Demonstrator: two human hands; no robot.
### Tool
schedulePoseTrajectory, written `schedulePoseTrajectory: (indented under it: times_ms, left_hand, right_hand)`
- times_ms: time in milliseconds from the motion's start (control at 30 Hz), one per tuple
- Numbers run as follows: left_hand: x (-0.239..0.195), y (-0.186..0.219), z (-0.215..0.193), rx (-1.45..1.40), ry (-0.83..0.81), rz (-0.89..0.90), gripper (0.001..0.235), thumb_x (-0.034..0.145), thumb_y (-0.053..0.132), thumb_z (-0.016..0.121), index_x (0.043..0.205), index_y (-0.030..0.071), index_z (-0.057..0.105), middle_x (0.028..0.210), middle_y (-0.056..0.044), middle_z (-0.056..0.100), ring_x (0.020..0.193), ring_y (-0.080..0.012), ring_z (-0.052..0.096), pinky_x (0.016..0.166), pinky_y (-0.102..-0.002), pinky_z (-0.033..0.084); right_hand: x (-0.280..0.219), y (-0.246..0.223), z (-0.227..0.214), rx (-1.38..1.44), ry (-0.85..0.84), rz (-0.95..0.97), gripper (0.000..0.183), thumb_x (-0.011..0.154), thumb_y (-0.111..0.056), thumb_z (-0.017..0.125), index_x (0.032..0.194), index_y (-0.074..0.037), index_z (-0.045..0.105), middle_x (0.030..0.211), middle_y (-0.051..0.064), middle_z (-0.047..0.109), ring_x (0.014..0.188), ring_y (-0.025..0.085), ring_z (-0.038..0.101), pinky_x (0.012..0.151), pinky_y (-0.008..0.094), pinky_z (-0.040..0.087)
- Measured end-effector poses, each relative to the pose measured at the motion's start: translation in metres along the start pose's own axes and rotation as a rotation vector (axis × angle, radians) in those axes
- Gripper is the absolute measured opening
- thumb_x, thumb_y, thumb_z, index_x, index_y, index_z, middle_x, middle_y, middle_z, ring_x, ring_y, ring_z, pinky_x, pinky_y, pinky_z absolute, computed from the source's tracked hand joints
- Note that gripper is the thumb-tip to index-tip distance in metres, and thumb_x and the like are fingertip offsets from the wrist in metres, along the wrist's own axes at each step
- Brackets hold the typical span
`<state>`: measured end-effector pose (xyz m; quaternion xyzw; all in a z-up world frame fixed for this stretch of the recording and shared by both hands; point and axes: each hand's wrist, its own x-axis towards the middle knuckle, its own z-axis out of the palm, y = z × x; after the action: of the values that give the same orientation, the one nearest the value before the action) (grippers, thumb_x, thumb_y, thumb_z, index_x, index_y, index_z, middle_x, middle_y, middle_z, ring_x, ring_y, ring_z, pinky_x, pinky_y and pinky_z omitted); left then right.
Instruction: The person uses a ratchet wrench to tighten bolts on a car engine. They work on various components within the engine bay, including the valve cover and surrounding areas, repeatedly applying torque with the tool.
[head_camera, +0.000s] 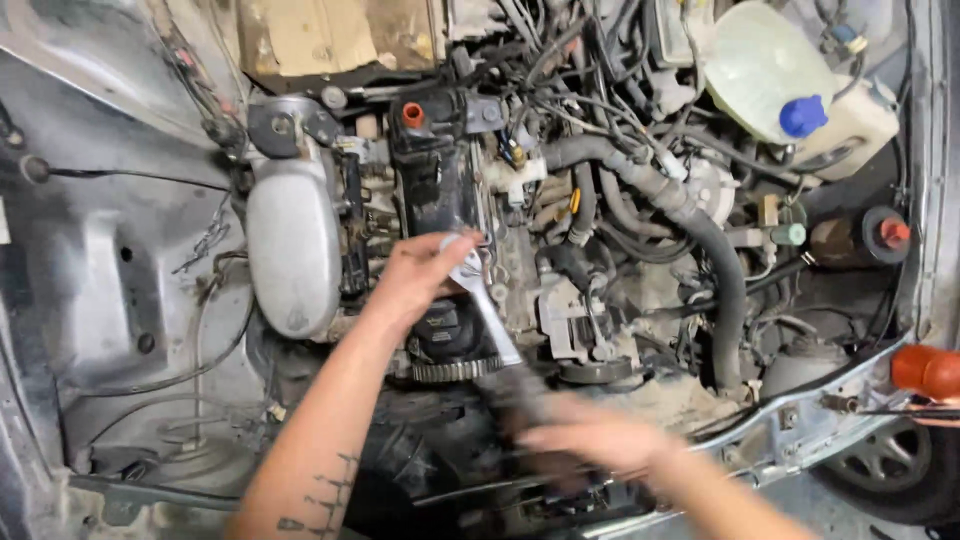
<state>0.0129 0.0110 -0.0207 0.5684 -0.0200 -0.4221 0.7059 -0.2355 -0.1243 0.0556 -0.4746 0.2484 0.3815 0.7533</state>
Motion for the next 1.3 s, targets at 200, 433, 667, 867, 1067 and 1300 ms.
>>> schedulePoseTrajectory:
  times_ms: [200,433,667,867,1067,1300]
  left_hand:
    - [0.010,-0.014,0.007,-0.036,-0.051,-0.046,0.045,0.093,0.029,0.077,0.124,-0.002,0.070,0.102,-0.029,0.075,0.091,-0.0380,0.075,0.084,-0.049,0.062]
    - [0.011,-0.005,0.005,0.024,-0.023,-0.081,0.046,0.093,0.032,0.076,0.125,-0.001,0.069,0.101,-0.029,0.076,0.091,-0.0389,0.075,0.084,-0.047,0.062]
    - [0.009,0.000,0.007,-0.007,-0.066,-0.037,0.035,0.092,0.024,0.076,0.118,0.000,0.076,0.089,-0.014,0.076,0.078,-0.0232,0.072,0.071,-0.034,0.062]
    - [0.000,0.015,-0.001,0.053,-0.113,-0.056,0.035,0.090,0.020,0.074,0.117,-0.003,0.075,0.087,-0.016,0.077,0.078,-0.0233,0.077,0.070,-0.030,0.062]
    - [-0.016,0.017,0.006,0.064,-0.100,-0.058,0.036,0.093,0.019,0.070,0.120,-0.003,0.073,0.088,-0.015,0.076,0.079,-0.0225,0.076,0.073,-0.030,0.060]
    - [-0.005,-0.006,0.018,-0.014,0.017,-0.028,0.046,0.091,0.027,0.079,0.125,-0.002,0.070,0.102,-0.023,0.076,0.089,-0.0344,0.076,0.077,-0.046,0.065]
  right_hand:
    - [-0.045,-0.187,-0.045,-1.294,0.612,0.042,0.058,0.072,-0.041,0.089,0.116,-0.009,0.068,0.100,0.021,0.077,0.089,0.044,0.077,0.080,0.053,0.059]
    - [-0.017,-0.190,-0.056,-0.877,0.151,0.489,0.044,0.089,-0.016,0.078,0.128,-0.001,0.065,0.079,0.017,0.075,0.051,0.021,0.069,0.049,0.030,0.062]
    - [0.012,-0.048,0.023,0.000,0.429,-0.113,0.023,0.086,0.002,0.071,0.107,-0.001,0.062,0.054,0.005,0.052,0.035,0.016,0.051,0.031,0.029,0.043]
    - [0.166,0.017,0.131,0.813,0.351,-0.620,0.018,0.092,0.006,0.061,0.103,-0.006,0.053,0.067,0.005,0.051,0.048,0.013,0.044,0.044,0.028,0.038]
    - [0.112,0.008,0.101,0.772,0.149,-0.329,0.019,0.095,-0.013,0.066,0.110,-0.008,0.056,0.074,0.004,0.058,0.058,0.014,0.054,0.052,0.027,0.048]
    - [-0.058,-0.164,-0.027,-1.179,0.545,0.126,0.045,0.073,-0.023,0.078,0.116,-0.012,0.077,0.099,0.014,0.082,0.091,0.037,0.080,0.078,0.051,0.066]
